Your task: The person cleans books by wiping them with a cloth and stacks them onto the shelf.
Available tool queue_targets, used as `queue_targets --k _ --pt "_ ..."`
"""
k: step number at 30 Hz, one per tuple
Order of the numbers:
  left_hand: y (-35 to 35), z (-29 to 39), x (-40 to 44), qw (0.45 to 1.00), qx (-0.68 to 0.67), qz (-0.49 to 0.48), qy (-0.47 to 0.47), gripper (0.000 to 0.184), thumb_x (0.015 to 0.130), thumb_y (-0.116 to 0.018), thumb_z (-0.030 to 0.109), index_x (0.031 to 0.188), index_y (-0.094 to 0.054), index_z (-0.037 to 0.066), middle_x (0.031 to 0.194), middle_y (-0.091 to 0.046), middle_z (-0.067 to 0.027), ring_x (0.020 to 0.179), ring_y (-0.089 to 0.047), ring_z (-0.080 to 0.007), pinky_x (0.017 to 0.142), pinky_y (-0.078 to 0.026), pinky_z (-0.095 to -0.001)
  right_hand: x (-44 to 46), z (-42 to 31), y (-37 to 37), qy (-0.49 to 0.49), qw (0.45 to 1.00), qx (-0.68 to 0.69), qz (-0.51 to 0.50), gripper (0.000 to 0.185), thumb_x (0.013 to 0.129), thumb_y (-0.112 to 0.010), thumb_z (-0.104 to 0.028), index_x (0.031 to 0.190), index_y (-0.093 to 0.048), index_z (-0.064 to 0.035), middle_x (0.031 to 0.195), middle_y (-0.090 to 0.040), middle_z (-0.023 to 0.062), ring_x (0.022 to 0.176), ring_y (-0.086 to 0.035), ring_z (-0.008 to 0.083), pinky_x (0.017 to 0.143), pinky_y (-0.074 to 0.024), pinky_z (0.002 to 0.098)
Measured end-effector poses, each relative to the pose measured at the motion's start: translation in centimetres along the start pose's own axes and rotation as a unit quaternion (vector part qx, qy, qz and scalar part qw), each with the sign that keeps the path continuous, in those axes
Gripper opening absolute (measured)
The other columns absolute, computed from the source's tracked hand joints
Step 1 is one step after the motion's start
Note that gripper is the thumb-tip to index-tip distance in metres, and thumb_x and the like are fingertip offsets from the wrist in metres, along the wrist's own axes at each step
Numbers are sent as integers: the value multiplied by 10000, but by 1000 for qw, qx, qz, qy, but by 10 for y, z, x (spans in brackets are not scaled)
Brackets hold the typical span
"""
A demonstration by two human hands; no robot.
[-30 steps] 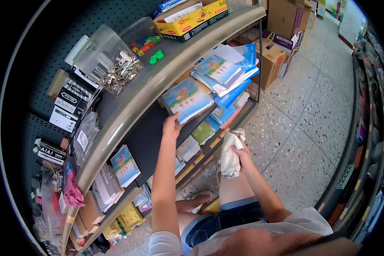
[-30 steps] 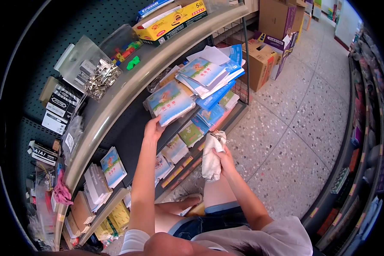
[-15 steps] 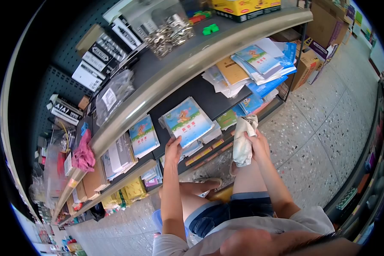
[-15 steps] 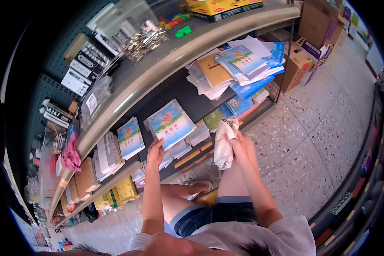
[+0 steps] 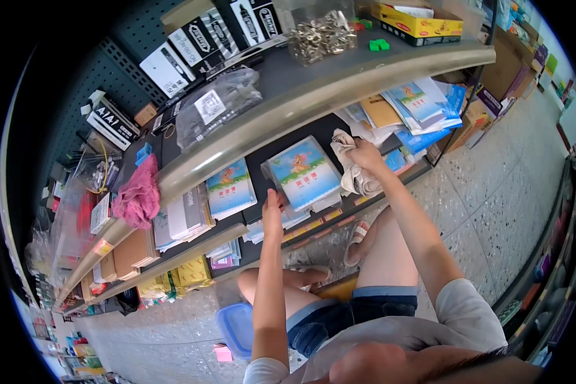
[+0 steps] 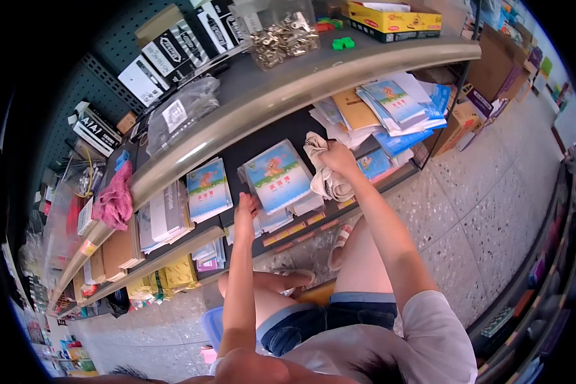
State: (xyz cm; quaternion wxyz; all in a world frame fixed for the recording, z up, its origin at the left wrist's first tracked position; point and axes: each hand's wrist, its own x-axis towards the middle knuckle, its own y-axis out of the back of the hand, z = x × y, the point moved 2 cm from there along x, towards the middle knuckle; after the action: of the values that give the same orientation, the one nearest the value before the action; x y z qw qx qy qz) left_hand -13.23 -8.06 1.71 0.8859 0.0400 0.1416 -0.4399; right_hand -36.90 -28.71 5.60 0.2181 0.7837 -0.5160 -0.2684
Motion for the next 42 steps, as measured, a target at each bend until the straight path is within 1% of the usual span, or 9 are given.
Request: queue_targets --k 5,9,11,14,20,29,34,39,42 --pt "-1 -12 15 998 -38 -58 12 680 946 -423 553 1247 -512 -50 1207 -587 -137 1092 -551 -216 935 -393 -319 9 -16 -31 38 997 -60 -7 549 680 -685 -239 1158 -610 21 1124 -639 200 988 -637 335 862 -496 359" --pt "5 -17 12 993 -75 -93 -4 598 953 -462 483 1265 -505 -26 1245 -562 -156 1147 -515 -295 990 -367 -381 -1 -11 -14 -18 958 259 -125 528 706 -668 -143 1201 -574 11 1097 -647 183 968 -648 295 840 -505 337" --pt "-2 -11 -11 954 200 22 -223 514 934 -512 392 1243 -522 -18 1240 -553 -176 1158 -494 -331 1001 -352 -408 -1 -9 -8 -15 920 380 -100 548 712 -658 -114 1238 -548 -7 1089 -650 167 958 -652 278 831 -506 326" --pt "-28 7 -61 820 418 64 -386 384 855 -591 216 1166 -575 -9 1200 -554 -191 1147 -482 -342 1031 -294 -476 -30 -46 2 229 972 58 7 629 675 -685 -139 1259 -509 12 1115 -621 199 1013 -616 306 887 -477 352" --pt "-53 -25 -76 743 563 25 -360 387 765 -672 150 1122 -601 19 1121 -583 -112 1136 -486 -266 1018 -263 -537 -85 -94 -73 551 775 -308 -33 443 733 -643 -236 1175 -609 -221 1065 -575 70 1073 -532 273 896 -382 394" --pt "-48 -24 -65 724 562 26 -399 452 757 -560 70 1205 -552 11 1245 -534 -79 1186 -467 -209 1046 -218 -478 -11 -118 -116 533 781 -325 -28 398 776 -566 -202 1166 -634 -246 1092 -575 58 1170 -475 286 1008 -323 436" --pt "-48 -23 -64 722 554 30 -414 441 754 -552 54 1192 -559 8 1227 -552 -78 1158 -491 -210 1044 -233 -477 49 -136 -142 294 943 -151 24 350 853 -512 -189 1185 -613 -145 1311 -513 123 1259 -427 288 1029 -310 475" --pt "-45 -17 -63 730 536 23 -424 409 768 -597 79 1171 -569 17 1170 -577 -75 1104 -517 -210 1029 -240 -508 76 -97 -83 214 966 -21 141 345 876 -511 -194 1182 -592 -58 1263 -543 177 1196 -474 365 1014 -341 488" --pt "-47 -9 -64 743 526 20 -412 405 775 -642 127 1163 -575 30 1139 -574 -69 1072 -517 -208 1011 -252 -524 81 -84 -40 232 925 -286 89 413 803 -592 -195 1207 -585 -108 1181 -586 168 1092 -537 387 940 -415 461"
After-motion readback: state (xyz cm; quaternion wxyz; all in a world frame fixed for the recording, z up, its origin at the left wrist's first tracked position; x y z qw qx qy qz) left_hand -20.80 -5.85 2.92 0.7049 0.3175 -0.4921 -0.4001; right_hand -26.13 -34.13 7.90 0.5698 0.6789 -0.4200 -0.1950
